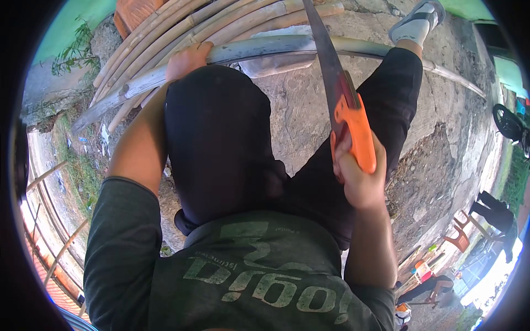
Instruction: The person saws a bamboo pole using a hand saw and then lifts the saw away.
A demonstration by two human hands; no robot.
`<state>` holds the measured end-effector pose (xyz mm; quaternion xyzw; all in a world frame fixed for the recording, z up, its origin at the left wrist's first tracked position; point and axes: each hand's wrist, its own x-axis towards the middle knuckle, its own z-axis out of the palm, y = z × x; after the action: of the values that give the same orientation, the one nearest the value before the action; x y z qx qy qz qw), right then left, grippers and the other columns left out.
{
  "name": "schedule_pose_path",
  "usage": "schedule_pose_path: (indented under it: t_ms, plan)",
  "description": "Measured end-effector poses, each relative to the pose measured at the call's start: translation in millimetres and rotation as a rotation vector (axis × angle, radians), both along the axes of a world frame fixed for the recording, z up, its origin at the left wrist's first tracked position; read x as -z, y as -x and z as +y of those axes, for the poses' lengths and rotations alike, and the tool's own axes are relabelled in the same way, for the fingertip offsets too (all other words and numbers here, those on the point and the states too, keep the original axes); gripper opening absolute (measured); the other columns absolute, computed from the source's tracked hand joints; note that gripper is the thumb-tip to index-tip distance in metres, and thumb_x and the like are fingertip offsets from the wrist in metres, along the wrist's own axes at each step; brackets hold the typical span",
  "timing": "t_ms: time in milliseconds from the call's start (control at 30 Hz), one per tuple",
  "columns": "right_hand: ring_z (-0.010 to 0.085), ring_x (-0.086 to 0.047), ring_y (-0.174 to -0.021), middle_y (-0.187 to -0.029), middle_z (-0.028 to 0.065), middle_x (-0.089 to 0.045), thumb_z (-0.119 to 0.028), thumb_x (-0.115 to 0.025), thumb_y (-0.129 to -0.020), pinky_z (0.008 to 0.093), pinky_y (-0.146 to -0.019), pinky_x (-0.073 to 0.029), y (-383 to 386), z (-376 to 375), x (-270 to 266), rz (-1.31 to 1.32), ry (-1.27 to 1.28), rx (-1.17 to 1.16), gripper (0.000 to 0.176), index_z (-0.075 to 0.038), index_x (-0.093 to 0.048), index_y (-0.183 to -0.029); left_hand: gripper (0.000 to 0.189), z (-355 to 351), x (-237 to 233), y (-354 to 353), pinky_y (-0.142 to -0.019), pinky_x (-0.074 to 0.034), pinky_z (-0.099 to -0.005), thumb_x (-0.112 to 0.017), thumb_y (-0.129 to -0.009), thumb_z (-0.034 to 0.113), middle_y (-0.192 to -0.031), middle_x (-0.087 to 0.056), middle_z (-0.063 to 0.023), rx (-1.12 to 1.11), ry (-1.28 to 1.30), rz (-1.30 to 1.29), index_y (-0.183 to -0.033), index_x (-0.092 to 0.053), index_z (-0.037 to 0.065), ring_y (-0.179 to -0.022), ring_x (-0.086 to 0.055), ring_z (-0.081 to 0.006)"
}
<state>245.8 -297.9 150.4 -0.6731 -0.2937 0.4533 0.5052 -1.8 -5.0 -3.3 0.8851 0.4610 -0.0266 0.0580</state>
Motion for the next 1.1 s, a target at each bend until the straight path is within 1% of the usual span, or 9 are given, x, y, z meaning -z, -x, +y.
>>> schedule_pose_path:
  t_ms: [67, 233, 333, 400, 500, 600, 733, 967, 1100]
  plan:
    - [0.0109, -0.050, -0.052, -0.065, 0.0019, -0.051, 0.002, -0.050, -0.087, 0.0257, -0.050, -0.044, -4, 33, 5, -0.005, 0.058, -0.029, 0.012, -0.005, -0.051, -0.096, 0.039, -1, 2, 1, -0.093, -0.055, -0.0489, -0.059, -0.094, 0.037, -0.118, -0.070, -0.0114, -0.004, -0.008, 0.011, -0.129, -0.061, 0.019, -0.110, -0.069, -0.0366]
    - [0.0103, -0.050, -0.055, -0.066, 0.0020, -0.051, 0.001, -0.053, -0.087, 0.0256, -0.052, -0.044, -36, 91, 15, 0.111, 0.008, 0.033, 0.010, -0.006, -0.053, -0.095, 0.039, 6, 2, 2, -0.093, -0.055, -0.0492, -0.059, -0.094, 0.038, -0.119, -0.070, -0.0118, 0.009, 0.023, 0.016, -0.128, -0.061, 0.018, -0.111, -0.069, -0.0367]
    - [0.0076, -0.050, -0.051, -0.069, 0.0018, -0.055, -0.003, -0.057, -0.085, 0.0229, -0.046, -0.039, -30, 48, 11, 0.008, 0.003, -0.011, 0.008, -0.005, -0.056, -0.093, 0.039, 11, 1, 1, -0.093, -0.055, -0.0491, -0.059, -0.094, 0.038, -0.119, -0.070, -0.0119, 0.007, 0.041, 0.023, -0.127, -0.062, 0.018, -0.111, -0.069, -0.0365]
    - [0.0084, -0.050, -0.051, -0.069, 0.0023, -0.054, -0.001, -0.056, -0.084, 0.0230, -0.047, -0.040, -11, 9, 10, -0.070, 0.045, -0.001, 0.009, -0.005, -0.054, -0.092, 0.039, 8, 2, 1, -0.093, -0.054, -0.0490, -0.059, -0.094, 0.037, -0.120, -0.070, -0.0119, 0.004, 0.033, 0.008, -0.127, -0.062, 0.017, -0.111, -0.069, -0.0362]
    - [0.0090, -0.051, -0.052, -0.069, 0.0025, -0.054, 0.002, -0.053, -0.083, 0.0229, -0.047, -0.041, 1, -11, 11, 0.012, 0.018, 0.060, 0.011, -0.005, -0.052, -0.092, 0.038, -2, -3, -1, -0.093, -0.054, -0.0485, -0.060, -0.093, 0.037, -0.119, -0.070, -0.0117, -0.006, 0.008, -0.023, -0.126, -0.062, 0.017, -0.110, -0.069, -0.0356]
    - [0.0094, -0.050, -0.052, -0.067, 0.0034, -0.054, 0.002, -0.052, -0.083, 0.0235, -0.047, -0.040, -10, 18, 11, 0.111, -0.060, 0.066, 0.010, -0.004, -0.050, -0.090, 0.037, 0, -8, -2, -0.093, -0.054, -0.0481, -0.060, -0.093, 0.037, -0.118, -0.070, -0.0115, -0.019, 0.018, -0.007, -0.125, -0.062, 0.018, -0.110, -0.069, -0.0351]
    - [0.0093, -0.048, -0.051, -0.065, 0.0040, -0.053, 0.002, -0.052, -0.082, 0.0243, -0.049, -0.040, -28, 47, 0, 0.066, -0.013, 0.032, 0.007, -0.004, -0.052, -0.085, 0.034, 9, 3, 1, -0.092, -0.055, -0.0483, -0.059, -0.094, 0.034, -0.117, -0.070, -0.0112, 0.010, 0.006, 0.002, -0.124, -0.062, 0.017, -0.109, -0.069, -0.0357]
    - [0.0082, -0.053, -0.056, -0.067, 0.0035, -0.055, 0.002, -0.056, -0.085, 0.0241, -0.052, -0.044, -17, 16, -16, 0.011, 0.044, -0.012, 0.005, -0.002, -0.054, -0.088, 0.034, 6, 6, 2, -0.091, -0.055, -0.0486, -0.059, -0.093, 0.032, -0.117, -0.070, -0.0108, 0.001, 0.004, -0.017, -0.125, -0.062, 0.017, -0.109, -0.069, -0.0368]
    - [0.0084, -0.052, -0.055, -0.068, 0.0032, -0.056, 0.002, -0.057, -0.086, 0.0245, -0.051, -0.043, -16, 3, -16, 0.065, -0.002, 0.060, 0.005, -0.002, -0.054, -0.089, 0.036, 2, -2, 0, -0.091, -0.055, -0.0487, -0.060, -0.093, 0.033, -0.118, -0.070, -0.0110, 0.003, 0.017, -0.010, -0.126, -0.062, 0.018, -0.110, -0.069, -0.0372]
